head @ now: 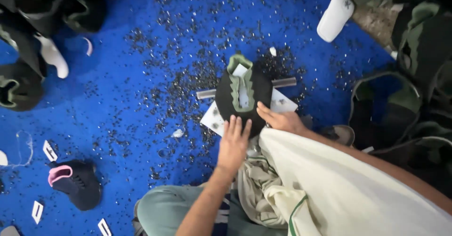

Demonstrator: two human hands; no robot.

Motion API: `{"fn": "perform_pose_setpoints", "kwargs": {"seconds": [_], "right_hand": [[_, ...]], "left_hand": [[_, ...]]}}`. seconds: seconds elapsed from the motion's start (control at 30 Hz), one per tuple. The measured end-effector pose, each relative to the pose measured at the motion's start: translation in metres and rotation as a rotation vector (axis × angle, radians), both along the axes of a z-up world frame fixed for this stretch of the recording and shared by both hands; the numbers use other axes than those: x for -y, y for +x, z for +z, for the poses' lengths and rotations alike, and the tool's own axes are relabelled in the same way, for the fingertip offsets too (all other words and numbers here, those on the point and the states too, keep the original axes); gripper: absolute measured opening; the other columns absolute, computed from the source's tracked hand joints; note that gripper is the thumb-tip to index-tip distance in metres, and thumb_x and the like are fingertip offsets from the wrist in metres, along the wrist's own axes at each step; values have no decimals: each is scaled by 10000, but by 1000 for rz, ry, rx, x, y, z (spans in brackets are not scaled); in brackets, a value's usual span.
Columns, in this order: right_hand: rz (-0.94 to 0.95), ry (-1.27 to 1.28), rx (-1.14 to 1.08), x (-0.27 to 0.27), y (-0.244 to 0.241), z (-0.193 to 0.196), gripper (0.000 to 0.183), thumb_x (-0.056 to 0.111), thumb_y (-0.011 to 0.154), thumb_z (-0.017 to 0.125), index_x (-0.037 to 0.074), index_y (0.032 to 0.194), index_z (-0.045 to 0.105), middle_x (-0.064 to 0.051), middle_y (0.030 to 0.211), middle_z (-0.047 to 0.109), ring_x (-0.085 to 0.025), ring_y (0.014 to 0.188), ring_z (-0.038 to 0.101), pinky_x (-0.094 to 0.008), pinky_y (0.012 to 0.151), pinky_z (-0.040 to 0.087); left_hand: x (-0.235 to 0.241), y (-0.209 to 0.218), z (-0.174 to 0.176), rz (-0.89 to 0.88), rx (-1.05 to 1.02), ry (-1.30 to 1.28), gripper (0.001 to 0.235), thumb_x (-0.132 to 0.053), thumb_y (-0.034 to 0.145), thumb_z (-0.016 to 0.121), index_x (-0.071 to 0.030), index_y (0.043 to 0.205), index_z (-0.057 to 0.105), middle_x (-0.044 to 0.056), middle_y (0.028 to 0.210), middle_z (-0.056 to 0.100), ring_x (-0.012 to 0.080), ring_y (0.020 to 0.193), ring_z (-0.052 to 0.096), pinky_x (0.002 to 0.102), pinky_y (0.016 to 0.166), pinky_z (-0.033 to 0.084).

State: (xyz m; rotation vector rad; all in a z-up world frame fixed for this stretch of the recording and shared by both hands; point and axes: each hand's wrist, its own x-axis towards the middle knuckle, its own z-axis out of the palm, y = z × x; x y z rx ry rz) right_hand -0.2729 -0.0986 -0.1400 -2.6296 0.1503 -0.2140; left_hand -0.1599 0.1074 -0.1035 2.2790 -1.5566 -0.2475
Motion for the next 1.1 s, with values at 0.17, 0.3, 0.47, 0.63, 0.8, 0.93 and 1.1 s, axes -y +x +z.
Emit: {"fn": "perform_pose_setpoints", "kwargs": {"seconds": [0.17, 0.3, 0.47, 0.63, 0.8, 0.93, 1.1], "right_hand": [[-55, 145, -162, 3, 16, -4, 633, 254, 750, 741, 90, 1345, 604, -99, 1446, 559, -314, 802, 736, -427, 643, 586], [-475, 266, -142, 27, 24, 9, 363, 196, 901, 677, 235, 1253, 757, -9, 1266, 740, -250, 1067, 739, -369, 917, 597], [-576, 158, -60, 66, 21, -7, 422, 327, 908, 725, 137, 1283, 698, -92, 1390, 638, -324, 1199, 639, -429, 960, 528], [-481, 191, -219, 66, -6, -12, 521, 395, 922, 693, 107, 1352, 643, -126, 1440, 595, -366, 1198, 617, -455, 943, 514], [-592, 446, -145, 91, 1, -30, 450, 295, 917, 734, 31, 1278, 687, -216, 1275, 673, -410, 1097, 610, -460, 858, 487], [-771, 1186, 37, 86, 18, -32, 285, 114, 1046, 616, -46, 1261, 713, -257, 1143, 705, -435, 1018, 586, -451, 815, 470], [-355, 1346, 77, 39, 75, 25, 193, 44, 1019, 560, -10, 1185, 643, -154, 1207, 710, -220, 1103, 721, -334, 961, 596]], "left_hand": [[0, 3, -1, 24, 121, 59, 651, -196, 811, 731, -8, 1409, 558, 288, 1396, 555, 467, 1360, 478, 538, 1140, 353], [6, 59, 25, 315, -225, -44, 404, -243, 853, 766, -127, 1228, 671, 160, 1250, 686, 360, 1183, 639, 496, 1031, 470], [2, 142, -66, 600, -278, -315, 747, -353, 725, 909, 18, 1289, 589, 290, 1223, 621, 435, 1139, 599, 464, 984, 472], [23, 118, -86, 627, -441, -131, 481, -408, 808, 860, -82, 1153, 780, 214, 1106, 733, 361, 1133, 634, 415, 1034, 494], [34, 121, -53, 680, -639, -153, 504, -392, 781, 837, -63, 1150, 741, 221, 1230, 684, 258, 855, 751, 363, 889, 569], [25, 102, -36, 704, -641, -159, 533, -318, 846, 812, -50, 1278, 653, 238, 1342, 617, 287, 981, 734, 367, 934, 558], [-33, 43, 32, 527, -306, -131, 602, -209, 863, 782, -40, 1388, 541, 261, 1497, 482, 414, 1283, 553, 460, 1061, 445]]}}
